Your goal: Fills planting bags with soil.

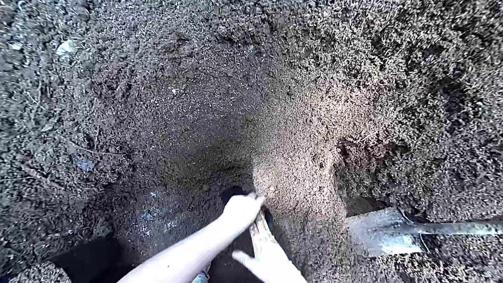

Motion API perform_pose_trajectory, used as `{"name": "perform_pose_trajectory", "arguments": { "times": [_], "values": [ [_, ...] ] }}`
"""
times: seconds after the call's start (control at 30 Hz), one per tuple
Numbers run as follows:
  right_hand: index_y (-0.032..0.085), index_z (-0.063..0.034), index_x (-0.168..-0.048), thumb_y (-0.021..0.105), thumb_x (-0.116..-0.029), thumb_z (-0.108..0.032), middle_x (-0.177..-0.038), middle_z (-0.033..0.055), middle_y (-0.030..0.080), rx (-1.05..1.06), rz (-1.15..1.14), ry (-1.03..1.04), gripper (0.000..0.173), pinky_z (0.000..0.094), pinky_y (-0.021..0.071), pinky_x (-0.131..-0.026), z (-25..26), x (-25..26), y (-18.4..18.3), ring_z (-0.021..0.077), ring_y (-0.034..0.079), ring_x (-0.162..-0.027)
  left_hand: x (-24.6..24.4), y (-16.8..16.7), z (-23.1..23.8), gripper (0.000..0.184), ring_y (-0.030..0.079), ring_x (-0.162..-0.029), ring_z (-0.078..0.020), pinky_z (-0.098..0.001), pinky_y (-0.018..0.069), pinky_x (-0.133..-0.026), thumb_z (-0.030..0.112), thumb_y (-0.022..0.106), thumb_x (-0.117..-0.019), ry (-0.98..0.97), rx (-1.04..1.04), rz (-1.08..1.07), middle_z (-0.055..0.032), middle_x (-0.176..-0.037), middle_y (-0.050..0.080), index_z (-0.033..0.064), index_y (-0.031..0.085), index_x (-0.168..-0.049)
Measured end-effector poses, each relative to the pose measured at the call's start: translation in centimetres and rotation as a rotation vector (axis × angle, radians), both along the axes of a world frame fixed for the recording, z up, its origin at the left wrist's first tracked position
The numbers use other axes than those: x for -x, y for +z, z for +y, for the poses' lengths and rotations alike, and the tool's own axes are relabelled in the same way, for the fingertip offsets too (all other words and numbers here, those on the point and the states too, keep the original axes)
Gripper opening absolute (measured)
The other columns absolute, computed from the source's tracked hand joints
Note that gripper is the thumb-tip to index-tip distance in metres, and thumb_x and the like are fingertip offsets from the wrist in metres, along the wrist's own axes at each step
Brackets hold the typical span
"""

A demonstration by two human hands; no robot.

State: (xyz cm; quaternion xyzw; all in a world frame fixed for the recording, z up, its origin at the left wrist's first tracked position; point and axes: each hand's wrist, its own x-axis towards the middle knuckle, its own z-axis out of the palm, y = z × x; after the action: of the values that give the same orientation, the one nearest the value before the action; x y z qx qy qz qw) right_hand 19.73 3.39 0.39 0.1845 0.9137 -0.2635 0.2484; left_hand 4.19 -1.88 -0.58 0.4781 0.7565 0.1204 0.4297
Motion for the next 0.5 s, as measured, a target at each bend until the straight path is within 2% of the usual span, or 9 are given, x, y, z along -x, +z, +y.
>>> {"name": "perform_pose_trajectory", "arguments": {
  "times": [0.07,0.13,0.2,0.3,0.37,0.43,0.5],
  "values": [
    [0.036,0.0119,-0.152,0.062,-0.0864,-0.072,-0.161,0.0335,0.029,-0.016,-0.145,0.014,0.11,0.0484,0.0207,-0.127,-1.6,-1.8,-1.4,0.0421,0.025,-0.154,-2.6,-0.8,-2.1,0.04,0.068,-0.107,-0.0452,-0.0602,0.0549,-0.085,0.002,0.041,-0.1064,-0.067,-0.12,-0.042,-0.025,-0.129,0.062,0.0089,0.054,-0.143],
    [0.04,0.0073,-0.152,0.05,-0.0919,-0.075,-0.16,0.0288,0.035,-0.056,-0.308,0.101,0.102,0.051,0.0169,-0.127,-2.9,-2.2,-3.7,0.0401,0.03,-0.152,-4.4,-1.9,-3.6,0.035,0.069,-0.103,-0.0451,-0.0587,0.056,-0.083,0.003,0.043,-0.1061,-0.103,-0.228,-0.059,-0.026,-0.12,0.066,0.005,0.058,-0.138],
    [0.049,0.0017,-0.149,0.047,-0.0972,-0.068,-0.156,0.0235,0.045,-0.052,-0.358,0.108,0.087,0.0519,0.0188,-0.126,-3.9,-2.0,-4.8,0.0374,0.036,-0.15,-5.2,-2.9,-4.3,0.032,0.07,-0.1,-0.0438,-0.0566,0.0565,-0.082,0.005,0.043,-0.1069,-0.135,-0.271,-0.064,-0.0253,-0.115,0.067,0.0031,0.059,-0.134],
    [0.059,-0.0023,-0.142,0.048,-0.1011,-0.058,-0.149,0.0209,0.054,-0.027,-0.358,0.072,0.07,0.0524,0.0257,-0.123,-4.3,-0.3,-4.6,0.0364,0.045,-0.144,-4.8,-3.2,-4.2,0.032,0.069,-0.104,-0.0441,-0.0566,0.0557,-0.085,0.003,0.041,-0.1074,-0.206,-0.256,-0.076,-0.0259,-0.117,0.066,0.0022,0.057,-0.135],
    [0.058,-0.0037,-0.142,0.051,-0.1021,-0.051,-0.148,0.0202,0.056,-0.011,-0.399,0.036,0.063,0.0532,0.03,-0.121,-3.7,0.8,-4.3,0.0354,0.047,-0.142,-4.3,-3.4,-3.9,0.033,0.068,-0.105,-0.0444,-0.0569,0.0553,-0.087,0.004,0.039,-0.108,-0.238,-0.244,-0.075,-0.0262,-0.118,0.066,0.0021,0.057,-0.136],
    [0.057,-0.0042,-0.144,0.052,-0.1036,-0.044,-0.147,0.021,0.055,-0.016,-0.411,0.001,0.057,0.0577,0.0334,-0.118,-3.3,0.8,-5.6,0.0372,0.047,-0.142,-4.1,-3.7,-3.6,0.034,0.068,-0.107,-0.0446,-0.0572,0.0544,-0.089,0.006,0.038,-0.1091,-0.244,-0.224,-0.076,-0.0267,-0.12,0.066,0.0016,0.056,-0.137],
    [0.054,-0.0037,-0.146,0.05,-0.1054,-0.037,-0.15,0.0218,0.053,-0.015,-0.422,-0.003,0.053,0.059,0.0328,-0.118,-3.0,1.6,-6.1,0.0378,0.045,-0.143,-3.7,-3.7,-3.3,0.035,0.067,-0.111,-0.0436,-0.0569,0.0531,-0.093,0.007,0.036,-0.1098,-0.218,-0.191,-0.074,-0.0258,-0.123,0.065,0.0014,0.056,-0.138]
  ]
}}
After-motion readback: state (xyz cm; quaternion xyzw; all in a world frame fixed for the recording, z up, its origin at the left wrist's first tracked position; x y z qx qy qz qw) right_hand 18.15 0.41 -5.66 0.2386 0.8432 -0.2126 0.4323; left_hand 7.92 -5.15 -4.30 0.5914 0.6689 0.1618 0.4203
